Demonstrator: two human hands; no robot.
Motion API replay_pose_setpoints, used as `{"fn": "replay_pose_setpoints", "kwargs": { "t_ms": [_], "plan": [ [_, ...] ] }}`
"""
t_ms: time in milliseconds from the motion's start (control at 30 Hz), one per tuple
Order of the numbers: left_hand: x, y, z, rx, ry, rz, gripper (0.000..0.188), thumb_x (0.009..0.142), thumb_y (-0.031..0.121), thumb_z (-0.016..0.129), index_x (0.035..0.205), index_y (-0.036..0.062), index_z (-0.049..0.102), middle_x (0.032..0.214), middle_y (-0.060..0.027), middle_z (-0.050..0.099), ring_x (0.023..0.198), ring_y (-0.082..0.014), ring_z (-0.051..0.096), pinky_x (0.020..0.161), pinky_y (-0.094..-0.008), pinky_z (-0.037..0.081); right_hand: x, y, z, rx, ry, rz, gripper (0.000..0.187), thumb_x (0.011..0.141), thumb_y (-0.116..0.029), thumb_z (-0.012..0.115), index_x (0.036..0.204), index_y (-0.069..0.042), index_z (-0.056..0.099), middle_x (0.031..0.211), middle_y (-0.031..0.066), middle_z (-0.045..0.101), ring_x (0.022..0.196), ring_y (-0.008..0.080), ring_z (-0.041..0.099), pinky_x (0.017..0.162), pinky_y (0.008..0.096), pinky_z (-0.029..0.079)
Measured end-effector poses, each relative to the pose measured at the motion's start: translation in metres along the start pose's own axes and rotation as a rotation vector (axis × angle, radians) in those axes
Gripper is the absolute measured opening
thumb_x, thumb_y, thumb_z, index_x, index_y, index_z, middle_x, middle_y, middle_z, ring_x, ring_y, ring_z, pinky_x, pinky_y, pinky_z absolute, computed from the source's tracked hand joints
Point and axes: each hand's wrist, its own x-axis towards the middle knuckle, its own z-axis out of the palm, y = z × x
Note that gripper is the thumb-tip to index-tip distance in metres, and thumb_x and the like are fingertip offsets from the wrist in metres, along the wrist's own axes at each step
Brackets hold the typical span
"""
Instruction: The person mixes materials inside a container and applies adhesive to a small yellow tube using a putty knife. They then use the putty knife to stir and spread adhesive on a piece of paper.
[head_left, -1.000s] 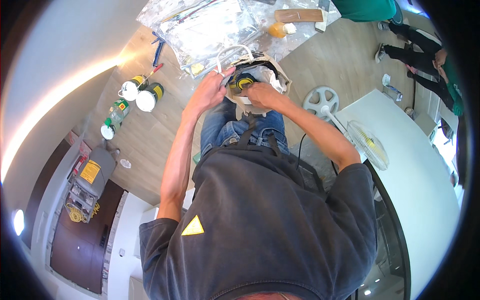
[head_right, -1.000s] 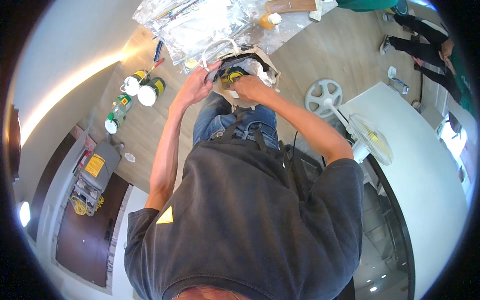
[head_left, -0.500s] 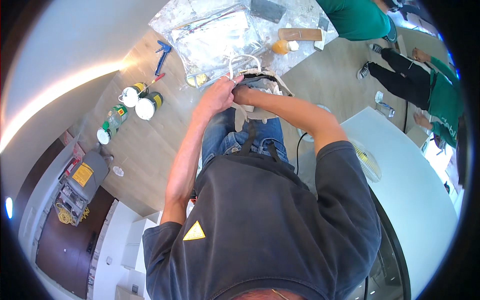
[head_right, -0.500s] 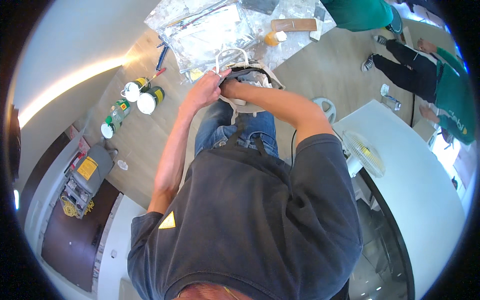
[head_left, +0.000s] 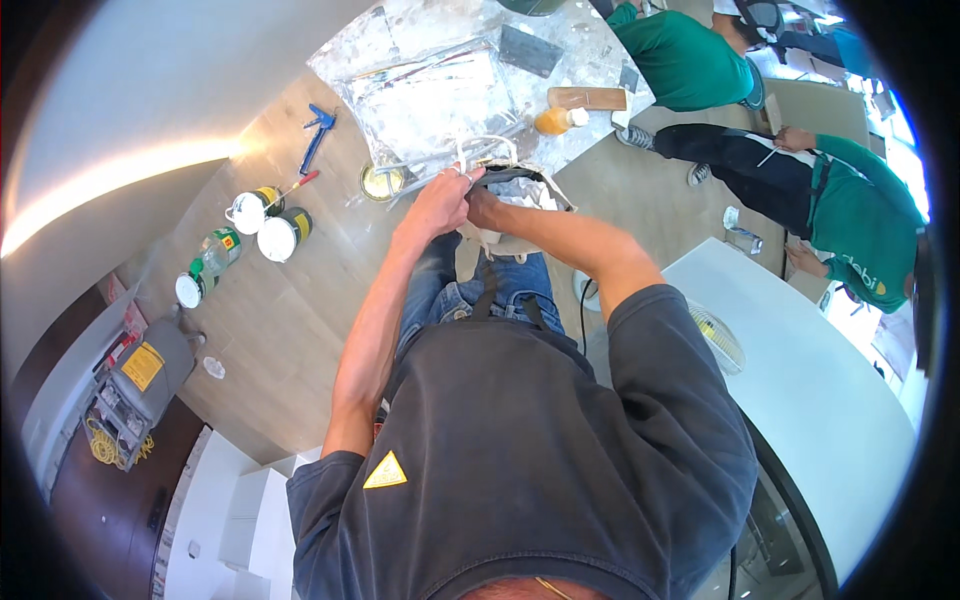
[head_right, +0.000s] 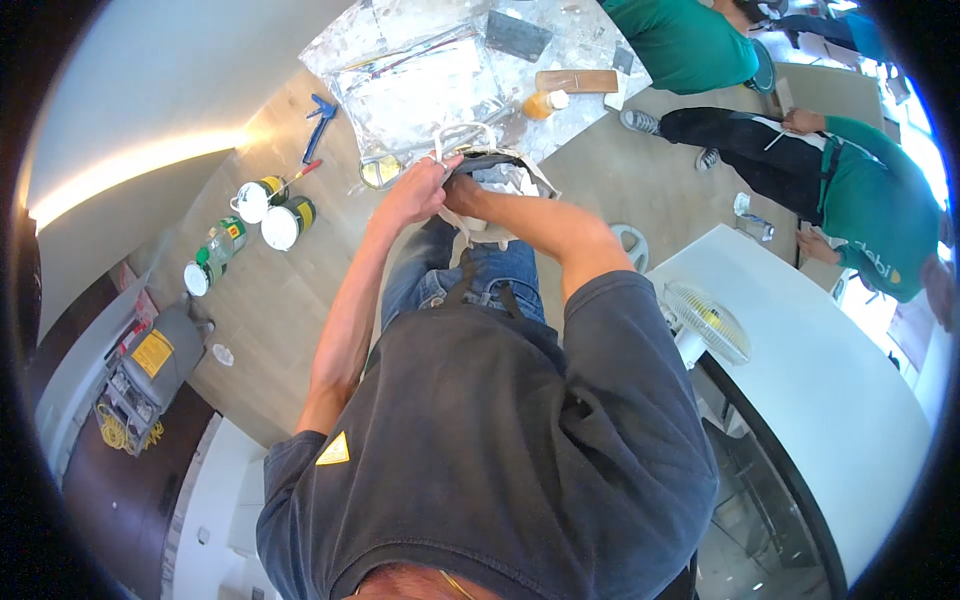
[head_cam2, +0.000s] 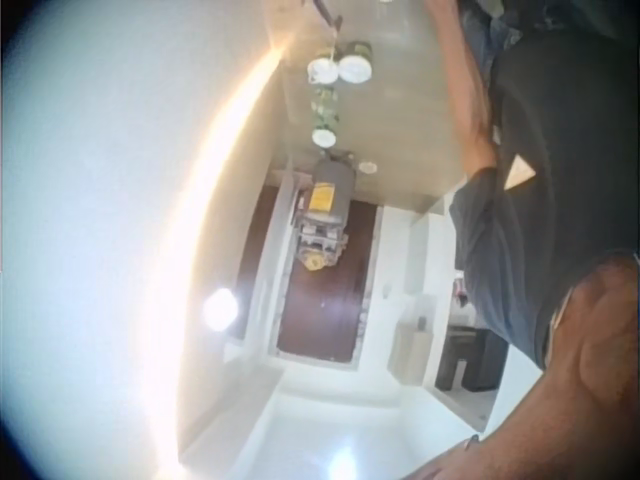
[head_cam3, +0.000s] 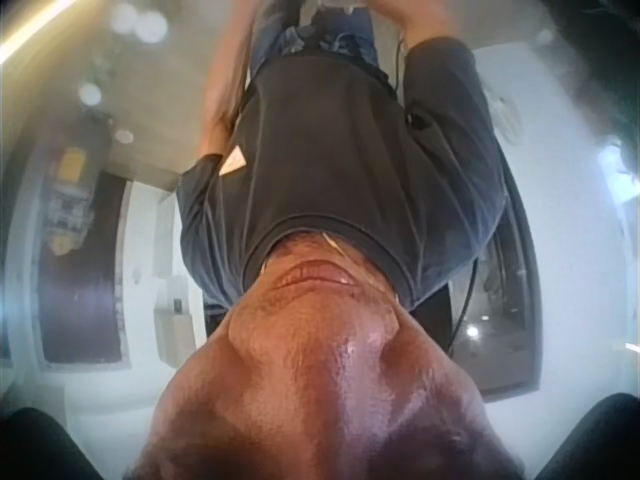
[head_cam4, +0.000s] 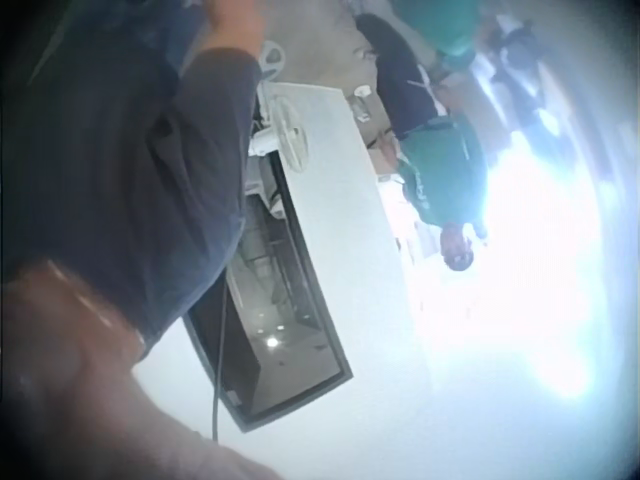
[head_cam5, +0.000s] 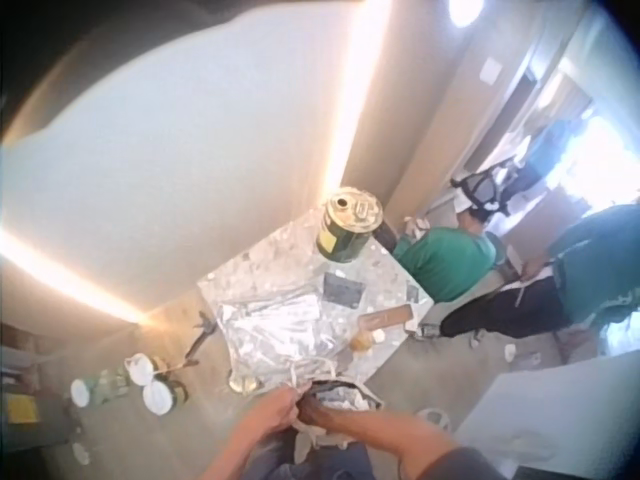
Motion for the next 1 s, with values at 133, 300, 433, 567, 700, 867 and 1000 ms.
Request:
{"fn": "replay_pose_setpoints", "kwargs": {
  "t_ms": [133,300,433,567,700,867,1000],
  "plan": [
    [0.0,-0.002,-0.001,-0.04,-0.034,-0.029,0.06,0.075,-0.004,0.046,0.134,0.0035,0.055,0.112,-0.0323,0.057,0.114,-0.0446,0.053,0.102,-0.0461,0.041,-0.009,0.003,0.001,-0.036,0.013,0.0,0.028,0.086,-0.018,0.054,0.107,-0.01,0.07,0.113,0.0149,0.069,0.108,0.0287,0.065,0.091,0.0433,0.05],
    [-0.004,-0.004,0.002,-0.037,0.022,0.074,0.061,0.074,-0.005,0.046,0.133,0.0035,0.057,0.113,-0.0313,0.057,0.111,-0.0436,0.054,0.1,-0.0457,0.042,-0.014,0.005,-0.006,-0.032,-0.085,-0.001,0.028,0.089,-0.018,0.053,0.109,-0.009,0.069,0.118,0.0145,0.068,0.11,0.0276,0.065,0.088,0.0432,0.052],
    [-0.01,0.0,-0.009,-0.049,0.041,0.083,0.06,0.074,-0.005,0.048,0.132,0.0053,0.059,0.116,-0.0304,0.057,0.109,-0.0425,0.055,0.099,-0.0454,0.043,-0.026,-0.004,-0.036,0.196,0.065,0.062,0.025,0.089,-0.019,0.054,0.106,-0.006,0.066,0.11,0.016,0.069,0.105,0.0312,0.065,0.086,0.0445,0.052],
    [-0.008,-0.011,-0.007,-0.058,0.08,0.099,0.058,0.074,-0.003,0.049,0.13,0.0075,0.061,0.114,-0.0288,0.057,0.107,-0.0419,0.055,0.097,-0.0452,0.044,-0.051,-0.01,-0.044,0.264,0.317,0.069,0.021,0.091,-0.016,0.051,0.104,-0.004,0.062,0.105,0.0155,0.067,0.101,0.0332,0.064,0.082,0.0456,0.053],
    [-0.006,-0.022,-0.01,-0.08,0.089,0.075,0.058,0.075,-0.002,0.05,0.132,0.0094,0.06,0.101,-0.0235,0.056,0.094,-0.0381,0.056,0.087,-0.0429,0.045,-0.076,-0.035,-0.063,0.282,0.618,0.083,0.014,0.088,-0.013,0.055,0.1,-0.006,0.06,0.104,0.0106,0.064,0.093,0.0317,0.064,0.078,0.0414,0.052],
    [-0.003,-0.027,-0.023,-0.212,0.056,0.06,0.046,0.083,0.002,0.05,0.125,0.0106,0.066,0.086,-0.0165,0.057,0.077,-0.0266,0.057,0.073,-0.0381,0.047,-0.122,-0.055,-0.109,0.718,0.993,0.354,0.015,0.088,-0.008,0.064,0.102,-0.003,0.067,0.091,0.0092,0.069,0.083,0.0222,0.068,0.073,0.0326,0.054],
    [-0.011,0.001,-0.041,-0.281,0.25,0.049,0.028,0.096,0.014,0.053,0.119,0.0062,0.068,0.09,-0.0135,0.062,0.078,-0.0232,0.06,0.072,-0.035,0.049,-0.15,-0.039,-0.126,1.257,1.062,0.521,0.017,0.091,-0.007,0.065,0.106,-0.001,0.068,0.089,0.0063,0.071,0.08,0.0121,0.067,0.074,0.0267,0.054]
  ]
}}
